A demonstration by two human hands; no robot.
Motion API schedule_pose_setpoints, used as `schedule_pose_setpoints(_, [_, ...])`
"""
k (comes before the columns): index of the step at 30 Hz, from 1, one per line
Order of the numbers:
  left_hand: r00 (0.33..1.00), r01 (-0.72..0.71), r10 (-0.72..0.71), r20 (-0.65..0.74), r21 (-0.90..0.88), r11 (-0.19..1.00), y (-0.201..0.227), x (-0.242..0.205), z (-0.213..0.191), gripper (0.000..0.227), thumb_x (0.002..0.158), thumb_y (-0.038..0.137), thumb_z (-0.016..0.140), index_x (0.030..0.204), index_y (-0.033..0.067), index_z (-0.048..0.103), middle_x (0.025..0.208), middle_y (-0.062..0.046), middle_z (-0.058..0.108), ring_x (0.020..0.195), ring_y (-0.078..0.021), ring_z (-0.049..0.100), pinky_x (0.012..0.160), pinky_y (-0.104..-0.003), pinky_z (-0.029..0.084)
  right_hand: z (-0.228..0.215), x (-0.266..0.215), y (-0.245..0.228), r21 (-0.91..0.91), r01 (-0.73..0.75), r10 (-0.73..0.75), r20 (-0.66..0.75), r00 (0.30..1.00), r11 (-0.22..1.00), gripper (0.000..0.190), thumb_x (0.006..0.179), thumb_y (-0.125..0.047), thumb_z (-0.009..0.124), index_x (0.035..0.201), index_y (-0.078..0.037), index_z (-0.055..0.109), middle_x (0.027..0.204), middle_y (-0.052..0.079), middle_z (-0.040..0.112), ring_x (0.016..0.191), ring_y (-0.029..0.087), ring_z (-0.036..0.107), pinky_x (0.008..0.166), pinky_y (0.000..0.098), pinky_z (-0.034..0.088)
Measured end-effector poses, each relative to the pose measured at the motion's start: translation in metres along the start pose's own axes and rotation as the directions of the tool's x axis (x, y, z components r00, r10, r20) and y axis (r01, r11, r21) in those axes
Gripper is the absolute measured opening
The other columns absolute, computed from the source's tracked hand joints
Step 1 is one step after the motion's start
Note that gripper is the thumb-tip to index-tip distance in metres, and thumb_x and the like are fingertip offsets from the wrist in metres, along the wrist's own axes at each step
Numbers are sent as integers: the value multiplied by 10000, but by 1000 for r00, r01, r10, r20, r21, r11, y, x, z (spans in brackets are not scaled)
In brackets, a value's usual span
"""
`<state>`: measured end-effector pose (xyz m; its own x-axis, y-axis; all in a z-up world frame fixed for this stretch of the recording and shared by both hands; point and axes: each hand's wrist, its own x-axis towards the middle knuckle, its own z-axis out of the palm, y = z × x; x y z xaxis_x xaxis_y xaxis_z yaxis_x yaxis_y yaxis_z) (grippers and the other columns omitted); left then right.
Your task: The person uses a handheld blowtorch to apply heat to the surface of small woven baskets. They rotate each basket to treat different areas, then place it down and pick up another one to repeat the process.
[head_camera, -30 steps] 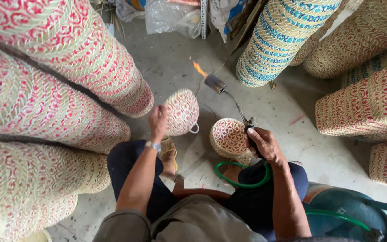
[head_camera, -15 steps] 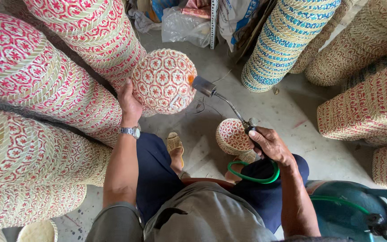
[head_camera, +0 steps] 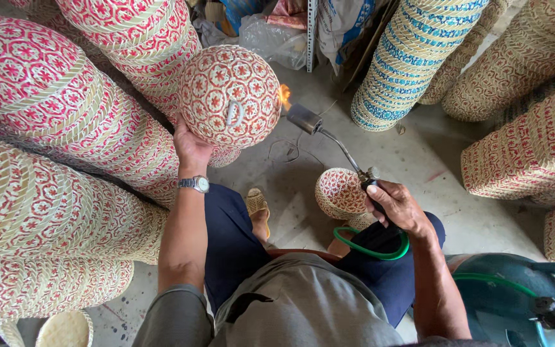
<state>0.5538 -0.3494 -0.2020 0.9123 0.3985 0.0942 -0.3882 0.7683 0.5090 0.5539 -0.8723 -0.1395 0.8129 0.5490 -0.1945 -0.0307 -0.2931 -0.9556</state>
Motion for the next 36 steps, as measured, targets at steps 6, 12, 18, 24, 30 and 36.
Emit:
schedule_pose_setpoints(6, [997, -29, 21, 72, 101, 994, 16, -4, 20, 595, 1076, 470, 418, 1537, 94, 433, 1578, -113, 490, 1447, -309, 486, 1227, -539, 401, -4, -2, -11, -74, 12, -13, -16, 1000, 997, 454, 1023, -369, 553, 755, -13, 642, 520, 26, 513, 411, 113, 461, 396, 302, 385])
schedule_pose_setpoints(12, [985, -169, 146, 90, 351, 921, 33, -9, 29, 609, 1057, 443, 526, 1505, 38, 454, 1522, -151, 541, 1405, -285, 529, 1210, -480, 429, -9, 4, -17, -118, 20, -19, 5, 1000, 993, 470, 1025, -382, 542, 752, -14, 644, 516, 24, 508, 415, 114, 459, 398, 307, 383])
schedule_pose_setpoints(18, [939, -340, 298, 170, 575, 744, 38, -5, 37, 234, 1065, 294, 722, 1034, 71, 660, 1025, 17, 608, 977, -117, 525, 919, -309, 446, -27, 12, -45, -146, 47, -47, 2, 999, 988, 484, 1028, -394, 540, 755, -11, 655, 530, 20, 528, 417, 117, 471, 399, 306, 392])
schedule_pose_setpoints(24, [925, -377, 208, 317, 824, 423, 43, -12, 54, 413, 1053, 358, 654, 707, 169, 530, 673, 115, 417, 642, -56, 315, 631, -261, 250, -35, 18, -66, -173, 95, -79, 96, 992, 980, 472, 1014, -404, 541, 766, -18, 650, 532, 14, 530, 419, 105, 481, 386, 299, 412])
schedule_pose_setpoints(30, [939, -332, 310, 148, 624, 707, 40, -14, 41, 247, 1064, 327, 691, 1026, 83, 676, 1053, -11, 638, 992, -127, 559, 937, -325, 435, -17, 12, -42, -187, -27, 40, 66, 997, 982, 492, 1029, -401, 526, 740, -15, 625, 532, 20, 528, 408, 119, 496, 390, 307, 413])
schedule_pose_setpoints(36, [993, -44, 61, -101, 164, 985, 1, -13, 16, 531, 1023, 385, 541, 1435, 51, 514, 1480, -144, 572, 1344, -312, 576, 1174, -546, 426, -3, 3, -10, -73, 17, -13, 54, 998, 997, 462, 1025, -387, 539, 751, -26, 631, 517, 20, 517, 403, 116, 478, 393, 301, 397])
